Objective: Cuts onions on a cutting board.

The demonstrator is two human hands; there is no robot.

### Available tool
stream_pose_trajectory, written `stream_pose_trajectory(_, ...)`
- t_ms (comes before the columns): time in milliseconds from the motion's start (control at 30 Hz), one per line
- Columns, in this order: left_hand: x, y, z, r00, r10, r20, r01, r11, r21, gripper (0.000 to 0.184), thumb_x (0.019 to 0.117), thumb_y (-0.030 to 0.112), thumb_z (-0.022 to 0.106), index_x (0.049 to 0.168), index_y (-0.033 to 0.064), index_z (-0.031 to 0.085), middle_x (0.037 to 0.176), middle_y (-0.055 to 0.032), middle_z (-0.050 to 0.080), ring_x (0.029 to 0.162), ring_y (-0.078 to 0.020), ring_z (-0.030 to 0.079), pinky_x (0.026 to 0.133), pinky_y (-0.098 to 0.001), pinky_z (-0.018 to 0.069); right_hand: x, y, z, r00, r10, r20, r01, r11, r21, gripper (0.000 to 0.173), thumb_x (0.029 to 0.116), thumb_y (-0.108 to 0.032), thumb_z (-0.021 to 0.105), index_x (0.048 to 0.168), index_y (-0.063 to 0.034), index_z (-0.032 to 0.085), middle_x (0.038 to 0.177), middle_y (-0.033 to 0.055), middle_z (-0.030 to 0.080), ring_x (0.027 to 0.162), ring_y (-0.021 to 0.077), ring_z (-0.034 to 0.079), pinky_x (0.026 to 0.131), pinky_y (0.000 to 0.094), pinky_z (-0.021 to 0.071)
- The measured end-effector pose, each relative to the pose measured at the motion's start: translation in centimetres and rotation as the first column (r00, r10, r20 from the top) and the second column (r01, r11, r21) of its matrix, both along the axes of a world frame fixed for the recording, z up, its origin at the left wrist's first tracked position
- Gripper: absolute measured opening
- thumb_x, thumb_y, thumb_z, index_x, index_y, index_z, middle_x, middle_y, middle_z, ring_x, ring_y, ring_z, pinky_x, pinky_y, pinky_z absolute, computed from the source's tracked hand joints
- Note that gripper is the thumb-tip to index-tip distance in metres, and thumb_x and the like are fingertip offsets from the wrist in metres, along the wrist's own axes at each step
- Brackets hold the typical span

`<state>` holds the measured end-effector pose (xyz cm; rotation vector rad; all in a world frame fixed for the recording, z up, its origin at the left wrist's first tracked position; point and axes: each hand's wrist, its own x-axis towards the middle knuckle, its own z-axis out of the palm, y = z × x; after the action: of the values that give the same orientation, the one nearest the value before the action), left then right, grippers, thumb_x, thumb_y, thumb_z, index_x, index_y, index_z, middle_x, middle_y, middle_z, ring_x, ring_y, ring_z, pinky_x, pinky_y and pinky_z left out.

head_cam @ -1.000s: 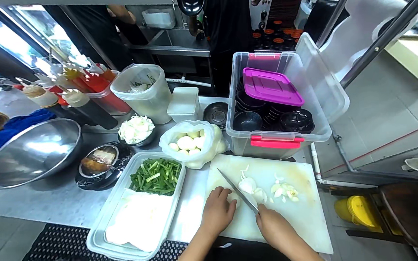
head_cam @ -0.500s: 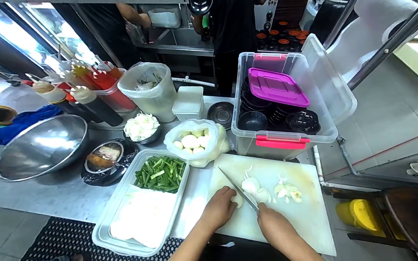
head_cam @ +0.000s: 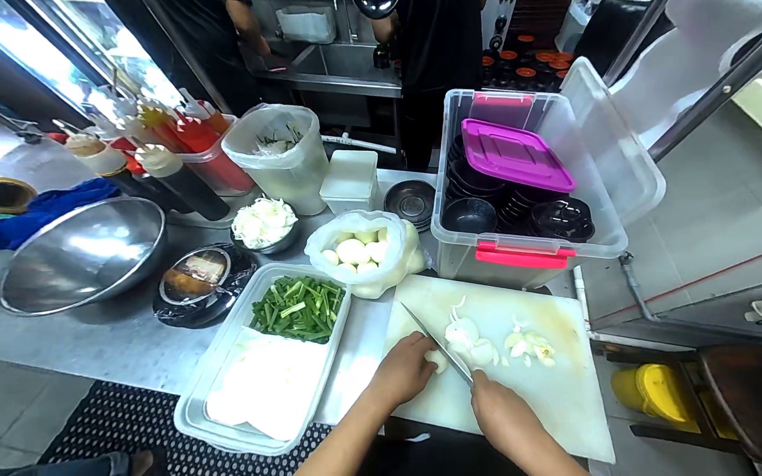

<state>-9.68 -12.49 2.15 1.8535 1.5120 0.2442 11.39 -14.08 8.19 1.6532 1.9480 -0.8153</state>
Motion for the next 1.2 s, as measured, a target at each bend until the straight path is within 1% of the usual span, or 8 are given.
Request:
stream_pose_trajectory(100, 0.1, -0.1, -0.2, 1.000, 0.003, 0.005, -0.003, 1.000, 0.006, 0.035, 0.0993, 0.034, 0.060, 0.129, 0.0157, 0.066, 0.129, -0.0049, 0.064, 0.122, -0.0186, 0.061, 0.108, -0.0376, 0.0486, -0.9, 0.9, -1.5, 1.000, -0.008, -0.005, 0.008, 1.000, 0.004, 0.032, 0.1088, -0.025, 0.036, 0.133, -0.0087, 0.051, 0.106, 0.0170, 0.070, 0.101, 0.0352, 0.072, 0.083, 0.0530, 0.0591)
stream_pose_trajectory(300, 0.0, -0.9, -0.8, 0.997, 0.048, 0.058, -0.053, 0.995, 0.087, 0.035, 0.0990, 0.035, 0.060, 0.125, 0.0131, 0.068, 0.127, -0.0069, 0.065, 0.119, -0.0195, 0.062, 0.107, -0.0375, 0.0499, 0.1, -0.4, 1.2, 1.000, 0.011, 0.000, -0.011, 1.000, 0.029, 0.032, 0.1091, -0.027, 0.038, 0.130, -0.0080, 0.052, 0.102, 0.0168, 0.071, 0.097, 0.0359, 0.073, 0.080, 0.0526, 0.0596)
stream_pose_trajectory(467, 0.0, -0.8, -0.8, 0.998, 0.042, 0.042, -0.045, 0.996, 0.076, 0.036, 0.0993, 0.035, 0.059, 0.127, 0.0144, 0.067, 0.130, -0.0054, 0.065, 0.123, -0.0176, 0.061, 0.109, -0.0361, 0.0481, -1.2, 0.6, -1.5, 1.000, 0.003, -0.014, -0.002, 0.999, 0.032, 0.033, 0.1088, -0.025, 0.036, 0.133, -0.0083, 0.052, 0.107, 0.0172, 0.071, 0.102, 0.0355, 0.072, 0.084, 0.0539, 0.0588)
stream_pose_trajectory(567, -0.2, -1.0, -1.1, 0.997, 0.045, 0.058, -0.051, 0.994, 0.095, 0.036, 0.1000, 0.036, 0.058, 0.127, 0.0137, 0.067, 0.129, -0.0063, 0.065, 0.123, -0.0179, 0.061, 0.109, -0.0360, 0.0478, -1.3, 0.7, -0.1, 1.000, 0.011, 0.000, -0.011, 0.999, 0.037, 0.033, 0.1089, -0.025, 0.035, 0.133, -0.0088, 0.052, 0.106, 0.0165, 0.071, 0.102, 0.0352, 0.072, 0.083, 0.0530, 0.0589)
stream_pose_trajectory(667, -0.2, -1.1, -1.3, 0.995, 0.076, 0.072, -0.084, 0.989, 0.120, 0.036, 0.0996, 0.038, 0.059, 0.124, 0.0125, 0.068, 0.127, -0.0059, 0.066, 0.119, -0.0175, 0.063, 0.107, -0.0352, 0.0497, -0.2, -0.5, 1.3, 1.000, 0.014, -0.004, -0.014, 0.999, 0.050, 0.032, 0.1091, -0.027, 0.037, 0.130, -0.0090, 0.053, 0.101, 0.0160, 0.071, 0.096, 0.0349, 0.074, 0.079, 0.0525, 0.0599)
stream_pose_trajectory(867, -0.2, -1.3, -1.7, 0.994, 0.067, 0.082, -0.077, 0.988, 0.136, 0.035, 0.1002, 0.037, 0.058, 0.124, 0.0133, 0.068, 0.129, -0.0054, 0.066, 0.122, -0.0170, 0.062, 0.109, -0.0349, 0.0485, -1.8, 0.8, -1.8, 0.999, 0.008, -0.033, -0.007, 1.000, 0.030, 0.035, 0.1089, -0.026, 0.036, 0.135, -0.0087, 0.051, 0.110, 0.0172, 0.071, 0.103, 0.0353, 0.072, 0.085, 0.0539, 0.0587)
stream_pose_trajectory(1067, -0.2, -1.6, -1.7, 0.992, 0.089, 0.093, -0.103, 0.981, 0.162, 0.036, 0.1000, 0.038, 0.059, 0.122, 0.0114, 0.069, 0.125, -0.0065, 0.067, 0.119, -0.0177, 0.062, 0.107, -0.0345, 0.0491, -0.7, -0.2, 1.4, 1.000, 0.022, 0.007, -0.022, 0.999, 0.038, 0.031, 0.1086, -0.028, 0.038, 0.129, -0.0092, 0.053, 0.102, 0.0156, 0.071, 0.097, 0.0341, 0.073, 0.080, 0.0514, 0.0597)
stream_pose_trajectory(1200, -0.1, -1.6, -1.9, 0.991, 0.089, 0.097, -0.104, 0.981, 0.162, 0.037, 0.1004, 0.039, 0.059, 0.122, 0.0118, 0.070, 0.128, -0.0057, 0.067, 0.125, -0.0173, 0.061, 0.111, -0.0354, 0.0471, -1.0, -0.5, -0.7, 1.000, 0.015, -0.011, -0.014, 0.999, 0.051, 0.033, 0.1093, -0.027, 0.038, 0.131, -0.0080, 0.053, 0.106, 0.0171, 0.071, 0.099, 0.0353, 0.073, 0.082, 0.0532, 0.0594)
